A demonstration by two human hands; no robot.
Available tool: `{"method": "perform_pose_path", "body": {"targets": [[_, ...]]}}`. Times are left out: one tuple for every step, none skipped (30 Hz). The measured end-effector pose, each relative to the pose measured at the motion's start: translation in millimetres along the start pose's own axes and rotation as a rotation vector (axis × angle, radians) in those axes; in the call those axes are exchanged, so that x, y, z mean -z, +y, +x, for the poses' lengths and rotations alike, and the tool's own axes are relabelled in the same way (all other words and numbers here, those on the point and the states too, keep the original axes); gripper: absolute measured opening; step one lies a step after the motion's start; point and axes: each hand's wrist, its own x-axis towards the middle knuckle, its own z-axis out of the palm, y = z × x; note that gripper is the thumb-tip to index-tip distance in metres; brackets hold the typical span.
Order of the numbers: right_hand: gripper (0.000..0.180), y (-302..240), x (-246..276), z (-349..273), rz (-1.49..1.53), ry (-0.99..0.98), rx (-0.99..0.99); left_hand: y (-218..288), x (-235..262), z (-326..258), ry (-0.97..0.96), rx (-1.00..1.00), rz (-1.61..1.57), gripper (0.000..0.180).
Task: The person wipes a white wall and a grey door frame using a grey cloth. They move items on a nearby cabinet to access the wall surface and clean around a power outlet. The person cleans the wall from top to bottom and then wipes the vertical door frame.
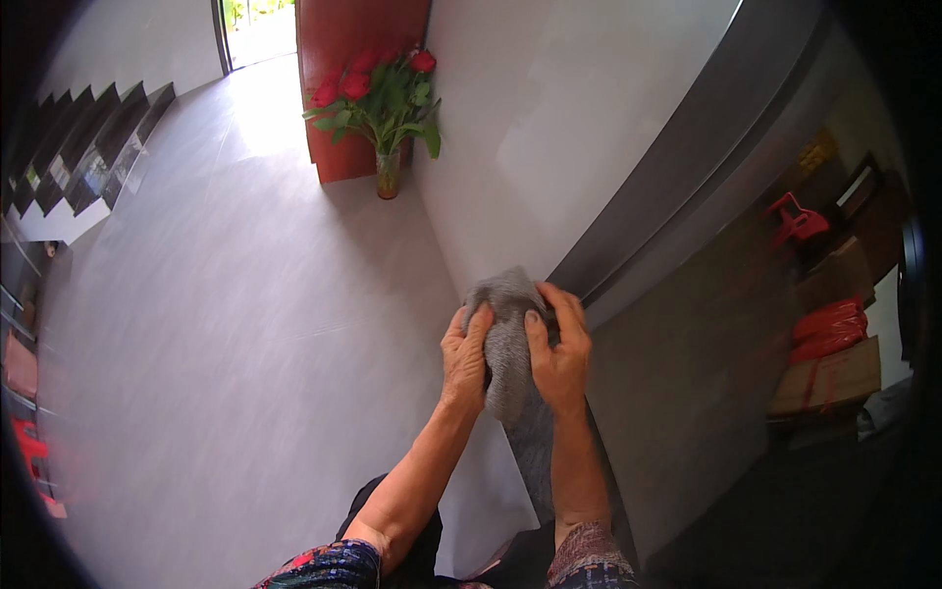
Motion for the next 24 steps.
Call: {"method": "perform_pose_path", "body": {"targets": [[0.035, -13.3, 5.2, 3.1, -0.082, 0.082, 0.133, 0.2, -0.4, 2.5, 0.048, -0.048, -0.017, 0.019], [0.037, -25.4, 9.8, 7.8, -0.164, 0.165, 0.266, 0.8, -1.4, 5.9, 0.096, -0.097, -0.035, 0.018], [0.043, -31.5, 18.9, 15.5, -0.288, 0.264, 0.368, 4.2, -4.3, 5.5, 0.091, -0.179, -0.018, 0.018], [0.049, -34.7, 32.3, 24.6, -0.417, 0.362, 0.468, 3.7, -1.9, 9.4, 0.125, -0.246, 0.085, 0.020], [0.057, -37.9, 41.7, 37.9, -0.479, 0.418, 0.481, 2.6, 2.7, 16.0, 0.161, -0.315, 0.187, 0.022], [0.065, -41.0, 57.6, 52.6, -0.569, 0.489, 0.488, -4.3, -3.1, 20.9, 0.176, -0.361, 0.285, 0.025], [0.070, -44.1, 62.9, 68.9, -0.576, 0.471, 0.502, -1.6, -13.7, 23.8, 0.148, -0.400, 0.317, 0.026], [0.075, -46.6, 66.6, 84.9, -0.582, 0.452, 0.516, 1.2, -28.5, 26.9, 0.123, -0.441, 0.349, 0.027], [0.081, -48.8, 69.4, 98.1, -0.587, 0.435, 0.539, 6.0, -47.1, 32.6, 0.094, -0.489, 0.375, 0.028], [0.084, -48.5, 70.1, 105.3, -0.568, 0.422, 0.554, 9.2, -67.8, 39.1, 0.026, -0.537, 0.354, 0.028], [0.087, -44.1, 68.0, 110.2, -0.542, 0.407, 0.566, 12.1, -90.1, 47.2, -0.037, -0.589, 0.340, 0.028], [0.091, -40.6, 69.2, 112.5, -0.524, 0.394, 0.573, 17.4, -116.8, 48.0, -0.108, -0.625, 0.342, 0.030], [0.090, -32.4, 68.1, 114.4, -0.580, 0.418, 0.575, 23.6, -138.6, 52.4, -0.166, -0.678, 0.355, 0.033], [0.085, -20.3, 67.5, 122.0, -0.579, 0.488, 0.661, 25.0, -156.1, 59.4, -0.211, -0.867, 0.447, 0.040], [0.083, -17.6, 65.3, 122.8, -0.575, 0.501, 0.674, 36.5, -172.9, 52.8, -0.418, -0.828, 0.373, 0.047], [0.080, -16.6, 67.8, 121.1, -0.594, 0.517, 0.685, 43.2, -180.6, 50.9, -0.606, -0.911, 0.495, 0.051], [0.078, -15.7, 67.7, 122.1, -0.594, 0.530, 0.720, 45.2, -182.8, 50.4, -0.658, -0.899, 0.565, 0.052], [0.077, -14.8, 67.3, 122.4, -0.585, 0.532, 0.731, 46.5, -184.2, 50.3, -0.706, -0.889, 0.637, 0.055], [0.077, -14.8, 66.2, 122.1, -0.576, 0.535, 0.741, 43.9, -179.7, 49.8, -0.703, -0.756, 0.644, 0.055], [0.076, -14.6, 65.9, 121.4, -0.568, 0.538, 0.752, 40.7, -173.8, 49.7, -0.689, -0.693, 0.667, 0.056], [0.075, -13.3, 66.1, 121.1, -0.575, 0.526, 0.769, 37.8, -167.0, 50.4, -0.668, -0.630, 0.692, 0.056], [0.075, -12.9, 66.0, 121.1, -0.567, 0.525, 0.770, 32.8, -157.4, 55.3, -0.645, -0.634, 0.734, 0.056], [0.075, -13.5, 64.7, 120.5, -0.560, 0.524, 0.772, 26.9, -145.9, 60.7, -0.621, -0.637, 0.774, 0.055], [0.074, -14.4, 65.4, 120.4, -0.554, 0.520, 0.775, 19.7, -137.6, 61.7, -0.588, -0.608, 0.766, 0.055]]}}
